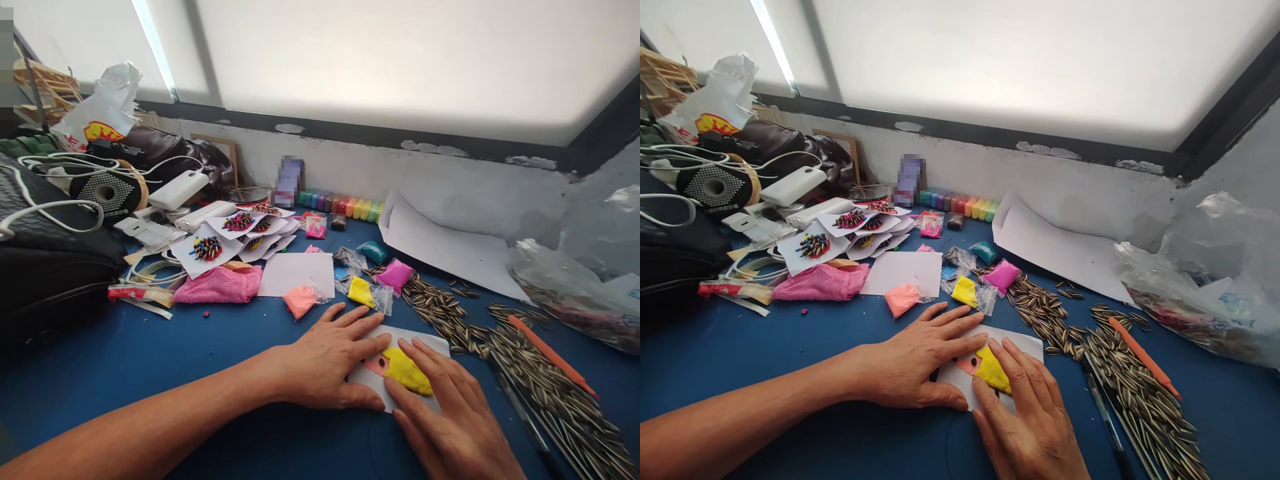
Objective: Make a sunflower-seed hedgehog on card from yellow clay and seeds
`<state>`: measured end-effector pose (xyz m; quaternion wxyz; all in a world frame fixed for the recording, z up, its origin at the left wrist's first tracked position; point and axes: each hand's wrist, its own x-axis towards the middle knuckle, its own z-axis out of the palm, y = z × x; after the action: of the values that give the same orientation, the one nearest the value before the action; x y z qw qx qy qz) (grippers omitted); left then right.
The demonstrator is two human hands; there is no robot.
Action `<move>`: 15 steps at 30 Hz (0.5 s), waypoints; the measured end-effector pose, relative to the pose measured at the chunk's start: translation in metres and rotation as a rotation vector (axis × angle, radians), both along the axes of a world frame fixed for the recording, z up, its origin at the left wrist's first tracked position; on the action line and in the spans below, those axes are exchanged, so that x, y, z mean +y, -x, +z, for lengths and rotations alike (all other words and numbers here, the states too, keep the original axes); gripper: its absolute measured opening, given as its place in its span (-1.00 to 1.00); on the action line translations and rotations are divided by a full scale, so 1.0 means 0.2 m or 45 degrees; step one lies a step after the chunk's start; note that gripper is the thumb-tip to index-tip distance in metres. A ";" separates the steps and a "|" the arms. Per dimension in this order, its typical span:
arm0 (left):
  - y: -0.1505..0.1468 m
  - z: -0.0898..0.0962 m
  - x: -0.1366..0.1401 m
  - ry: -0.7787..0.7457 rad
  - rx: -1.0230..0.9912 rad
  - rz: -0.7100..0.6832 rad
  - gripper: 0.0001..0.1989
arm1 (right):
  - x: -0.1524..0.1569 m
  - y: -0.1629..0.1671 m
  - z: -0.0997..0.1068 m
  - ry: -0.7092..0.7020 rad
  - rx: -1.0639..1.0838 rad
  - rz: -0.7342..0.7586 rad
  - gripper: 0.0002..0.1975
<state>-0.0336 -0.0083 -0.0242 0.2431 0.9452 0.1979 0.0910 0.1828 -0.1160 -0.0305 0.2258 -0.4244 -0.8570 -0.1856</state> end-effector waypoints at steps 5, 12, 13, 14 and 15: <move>0.00 0.00 0.00 -0.005 -0.012 0.010 -0.19 | 0.00 -0.02 -0.01 -0.061 -0.017 -0.012 -0.67; 0.00 -0.01 0.00 0.004 -0.011 0.015 -0.19 | 0.00 -0.02 -0.02 -0.012 -0.088 -0.065 -0.63; 0.00 -0.01 0.00 0.005 -0.002 0.014 -0.19 | 0.00 -0.02 -0.02 -0.017 -0.071 -0.064 -0.65; 0.00 -0.01 0.00 0.005 0.005 0.012 -0.18 | 0.00 -0.02 -0.02 -0.021 -0.053 -0.064 -0.66; 0.00 0.00 0.00 0.004 0.009 0.011 -0.18 | 0.00 -0.02 -0.02 -0.017 -0.041 -0.068 -0.66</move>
<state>-0.0334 -0.0086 -0.0249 0.2435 0.9443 0.2031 0.0884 0.1871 -0.1165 -0.0339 0.2100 -0.4426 -0.8476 -0.2041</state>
